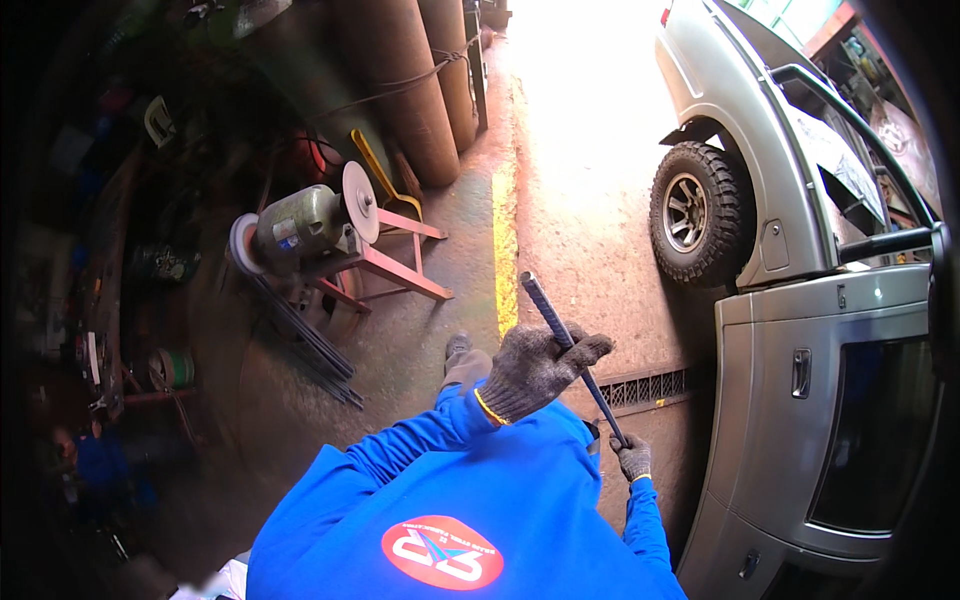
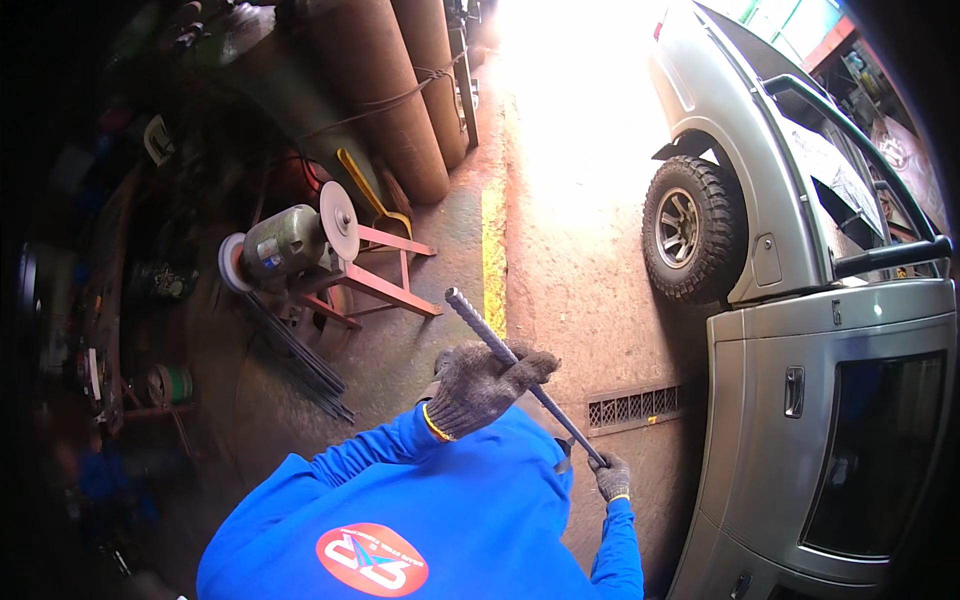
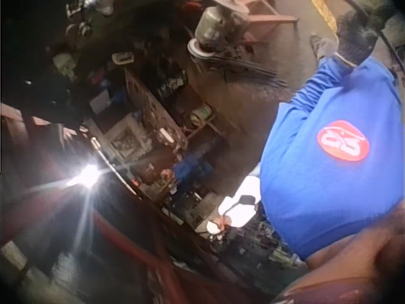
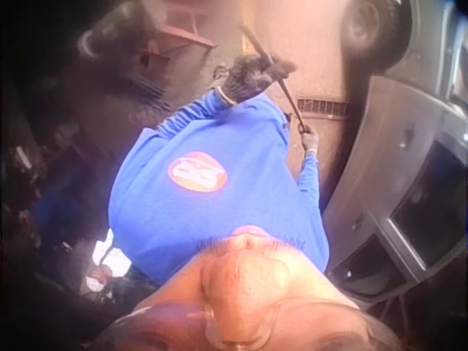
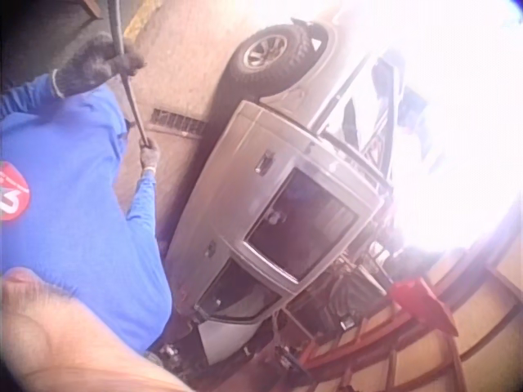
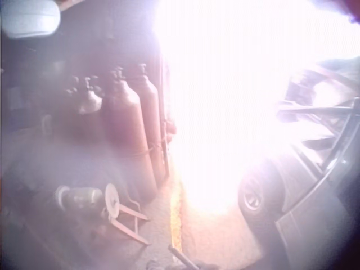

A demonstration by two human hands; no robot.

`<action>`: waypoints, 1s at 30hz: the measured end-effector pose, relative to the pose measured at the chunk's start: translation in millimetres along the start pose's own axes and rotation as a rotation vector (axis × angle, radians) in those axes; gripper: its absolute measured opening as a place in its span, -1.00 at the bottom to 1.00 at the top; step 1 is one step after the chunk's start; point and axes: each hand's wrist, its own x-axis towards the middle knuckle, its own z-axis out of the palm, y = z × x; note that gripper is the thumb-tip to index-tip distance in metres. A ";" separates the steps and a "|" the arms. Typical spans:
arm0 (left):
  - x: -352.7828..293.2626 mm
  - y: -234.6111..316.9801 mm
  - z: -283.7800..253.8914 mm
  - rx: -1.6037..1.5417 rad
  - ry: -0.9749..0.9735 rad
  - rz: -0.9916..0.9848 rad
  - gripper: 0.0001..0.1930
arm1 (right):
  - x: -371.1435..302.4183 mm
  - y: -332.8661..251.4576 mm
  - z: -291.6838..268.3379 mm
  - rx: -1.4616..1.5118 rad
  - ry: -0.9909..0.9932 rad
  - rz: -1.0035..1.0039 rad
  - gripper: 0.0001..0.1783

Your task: The person picks up a bundle of metal rods and separates them. They then use a bench grinder to grind the ends of the rods one by one, creating sparks. The person holds the rods with both hands and rotates them against the grinding wheel.

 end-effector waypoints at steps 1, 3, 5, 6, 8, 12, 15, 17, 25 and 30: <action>-0.4 2.7 2.2 0.054 0.011 0.010 -0.78 | 1.4 -0.8 -3.4 0.006 -0.016 -0.026 -0.70; -3.2 2.2 7.6 0.172 0.033 0.055 -0.79 | 3.7 -5.4 -9.7 -0.015 -0.051 -0.028 -0.70; -5.3 -5.4 15.2 0.291 0.051 0.134 -0.80 | 5.8 -4.1 -18.6 0.008 -0.078 -0.024 -0.69; -6.6 -9.6 19.5 0.246 0.076 0.145 -0.80 | 7.3 2.6 -20.8 0.044 -0.094 -0.018 -0.69; -7.9 -17.0 28.9 0.157 0.116 0.170 -0.80 | 11.9 17.6 -25.3 0.070 -0.120 -0.010 -0.68; -11.3 -22.7 47.0 -0.293 0.256 0.249 -0.79 | 10.9 10.4 -39.9 -0.195 0.014 -0.090 -0.73; -12.4 -82.5 21.3 -0.339 0.489 0.135 -0.73 | 5.1 -43.6 -67.3 -0.476 0.443 -0.523 -0.81; -3.2 -79.1 -4.9 -0.740 0.689 -0.110 -0.68 | -22.8 -131.2 -91.7 -0.346 0.740 -0.584 -0.75; 15.2 -272.6 18.9 -0.992 0.124 -0.821 -0.61 | -71.3 -304.1 -158.5 -1.018 1.318 -1.228 -0.60; 60.5 -296.3 93.4 -0.639 -0.066 -0.797 -0.38 | -68.5 -350.6 -161.8 -1.299 1.099 -1.590 -0.55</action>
